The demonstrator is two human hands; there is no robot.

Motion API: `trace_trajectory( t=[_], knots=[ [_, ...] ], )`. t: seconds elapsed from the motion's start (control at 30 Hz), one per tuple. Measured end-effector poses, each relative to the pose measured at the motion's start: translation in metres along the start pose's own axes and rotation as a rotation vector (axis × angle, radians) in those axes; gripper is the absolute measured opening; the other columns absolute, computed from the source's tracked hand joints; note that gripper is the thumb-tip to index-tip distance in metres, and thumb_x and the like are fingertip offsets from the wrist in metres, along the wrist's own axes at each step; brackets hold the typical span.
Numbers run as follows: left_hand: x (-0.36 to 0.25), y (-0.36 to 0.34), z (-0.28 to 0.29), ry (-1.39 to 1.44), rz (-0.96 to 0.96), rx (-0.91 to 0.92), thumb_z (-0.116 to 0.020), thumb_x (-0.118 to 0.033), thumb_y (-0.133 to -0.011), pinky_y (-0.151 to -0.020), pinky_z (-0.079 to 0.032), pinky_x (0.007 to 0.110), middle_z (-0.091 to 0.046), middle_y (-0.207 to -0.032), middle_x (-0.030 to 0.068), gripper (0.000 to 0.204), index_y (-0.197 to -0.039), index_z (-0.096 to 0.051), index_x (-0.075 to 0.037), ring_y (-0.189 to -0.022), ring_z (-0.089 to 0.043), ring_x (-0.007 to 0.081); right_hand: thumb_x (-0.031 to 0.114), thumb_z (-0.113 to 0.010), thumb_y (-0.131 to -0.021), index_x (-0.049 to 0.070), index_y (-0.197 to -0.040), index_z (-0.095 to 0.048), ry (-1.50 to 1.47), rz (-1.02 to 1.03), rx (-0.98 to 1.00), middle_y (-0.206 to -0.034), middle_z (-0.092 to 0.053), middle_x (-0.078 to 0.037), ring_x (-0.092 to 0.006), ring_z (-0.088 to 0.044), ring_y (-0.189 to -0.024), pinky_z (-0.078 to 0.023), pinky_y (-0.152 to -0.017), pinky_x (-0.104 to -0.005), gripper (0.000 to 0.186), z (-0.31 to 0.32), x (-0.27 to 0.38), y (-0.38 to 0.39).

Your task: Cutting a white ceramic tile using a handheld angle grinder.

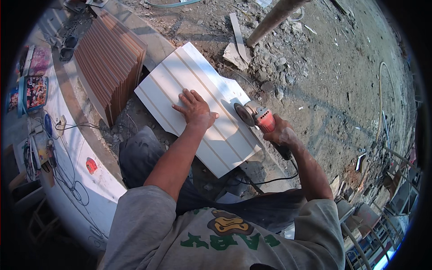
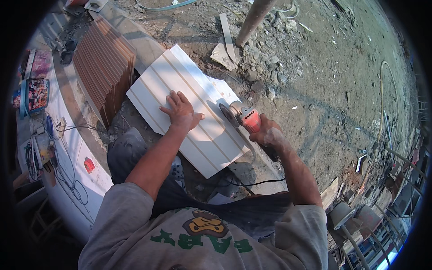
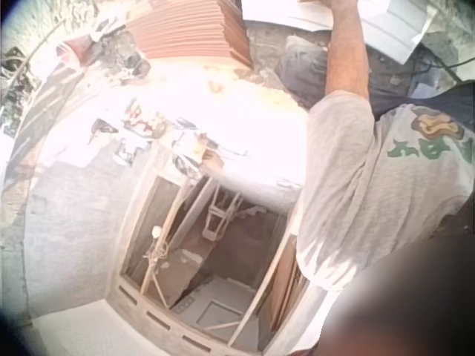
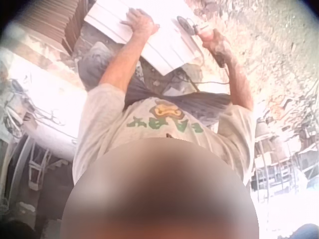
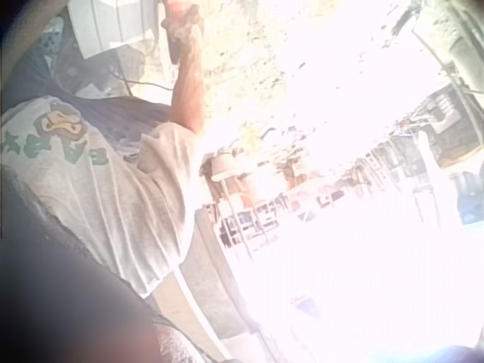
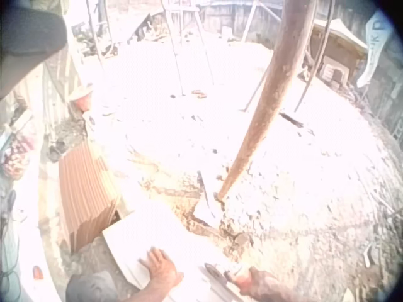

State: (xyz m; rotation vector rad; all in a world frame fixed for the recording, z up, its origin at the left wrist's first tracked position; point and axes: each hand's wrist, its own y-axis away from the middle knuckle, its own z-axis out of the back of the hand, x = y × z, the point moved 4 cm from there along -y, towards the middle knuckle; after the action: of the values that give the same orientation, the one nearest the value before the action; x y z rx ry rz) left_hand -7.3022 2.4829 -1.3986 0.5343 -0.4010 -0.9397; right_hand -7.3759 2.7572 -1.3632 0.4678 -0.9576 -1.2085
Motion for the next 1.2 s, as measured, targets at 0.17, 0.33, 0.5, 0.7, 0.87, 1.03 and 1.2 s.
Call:
trace_trajectory(
  t=[0.17, 0.33, 0.5, 0.7, 0.87, 1.03, 1.2],
  knots=[
    [0.019, -0.001, 0.014, 0.032, -0.009, 0.042, -0.073, -0.056, -0.072, -0.106, -0.015, 0.071, -0.007, -0.152, 0.0286, 0.117, -0.145, -0.010, 0.010, -0.141, -0.012, 0.0449, 0.029, -0.074, -0.060, 0.001, -0.114, -0.052, 0.012, 0.000, 0.003, -0.102, -0.065, -0.027, -0.0414, -0.063, -0.098, -0.050, -0.085, -0.0439, 0.065, 0.007, 0.051, -0.032],
    [0.038, -0.005, 0.021, 0.060, -0.029, 0.040, -0.071, -0.054, -0.074, -0.106, -0.012, 0.072, -0.005, -0.153, 0.0304, 0.115, -0.146, -0.008, 0.011, -0.142, -0.008, 0.0467, 0.030, -0.076, -0.059, 0.000, -0.118, -0.053, -0.049, 0.130, -0.044, -0.105, -0.065, -0.025, -0.0390, -0.063, -0.100, -0.050, -0.087, -0.0416, 0.070, 0.015, 0.111, -0.070],
    [0.052, -0.005, 0.029, 0.099, -0.049, 0.090, -0.071, -0.052, -0.076, -0.105, -0.009, 0.073, -0.004, -0.153, 0.0333, 0.114, -0.146, -0.008, 0.012, -0.142, -0.005, 0.0494, 0.032, -0.077, -0.058, -0.001, -0.119, -0.054, -0.073, 0.181, -0.057, -0.110, -0.064, -0.024, -0.0361, -0.063, -0.103, -0.050, -0.089, -0.0396, 0.073, 0.026, 0.180, -0.107],
    [0.065, -0.010, 0.032, 0.066, -0.083, 0.035, -0.071, -0.051, -0.076, -0.104, -0.011, 0.074, -0.006, -0.151, 0.0354, 0.111, -0.145, -0.012, 0.013, -0.140, -0.009, 0.0519, 0.033, -0.077, -0.059, -0.003, -0.117, -0.054, -0.006, 0.126, -0.084, -0.113, -0.064, -0.022, -0.0342, -0.063, -0.105, -0.050, -0.089, -0.0390, 0.072, 0.037, 0.255, -0.156],
    [0.066, -0.013, 0.033, 0.031, -0.091, 0.012, -0.071, -0.053, -0.075, -0.103, -0.014, 0.075, -0.009, -0.150, 0.0363, 0.110, -0.144, -0.016, 0.014, -0.139, -0.013, 0.0526, 0.032, -0.075, -0.059, -0.003, -0.113, -0.057, -0.127, 0.285, -0.157, -0.111, -0.065, -0.021, -0.0319, -0.065, -0.102, -0.052, -0.084, -0.0362, 0.067, 0.037, 0.285, -0.191],
    [0.068, -0.012, 0.025, 0.018, -0.099, -0.020, -0.071, -0.057, -0.072, -0.102, -0.014, 0.076, -0.012, -0.149, 0.0368, 0.114, -0.143, -0.018, 0.014, -0.139, -0.014, 0.0527, 0.031, -0.074, -0.060, 0.001, -0.107, -0.064, -0.091, 0.173, -0.222, -0.108, -0.066, -0.019, -0.0299, -0.065, -0.102, -0.051, -0.087, -0.0349, 0.057, 0.043, 0.322, -0.197],
    [0.065, -0.010, 0.028, 0.042, -0.101, -0.005, -0.073, -0.054, -0.071, -0.103, -0.014, 0.075, -0.012, -0.149, 0.0366, 0.114, -0.143, -0.018, 0.014, -0.139, -0.014, 0.0526, 0.033, -0.075, -0.059, -0.002, -0.114, -0.058, -0.045, 0.304, -0.264, -0.105, -0.066, -0.022, -0.0340, -0.065, -0.101, -0.051, -0.085, -0.0365, 0.068, 0.049, 0.311, -0.181]
  ],
)
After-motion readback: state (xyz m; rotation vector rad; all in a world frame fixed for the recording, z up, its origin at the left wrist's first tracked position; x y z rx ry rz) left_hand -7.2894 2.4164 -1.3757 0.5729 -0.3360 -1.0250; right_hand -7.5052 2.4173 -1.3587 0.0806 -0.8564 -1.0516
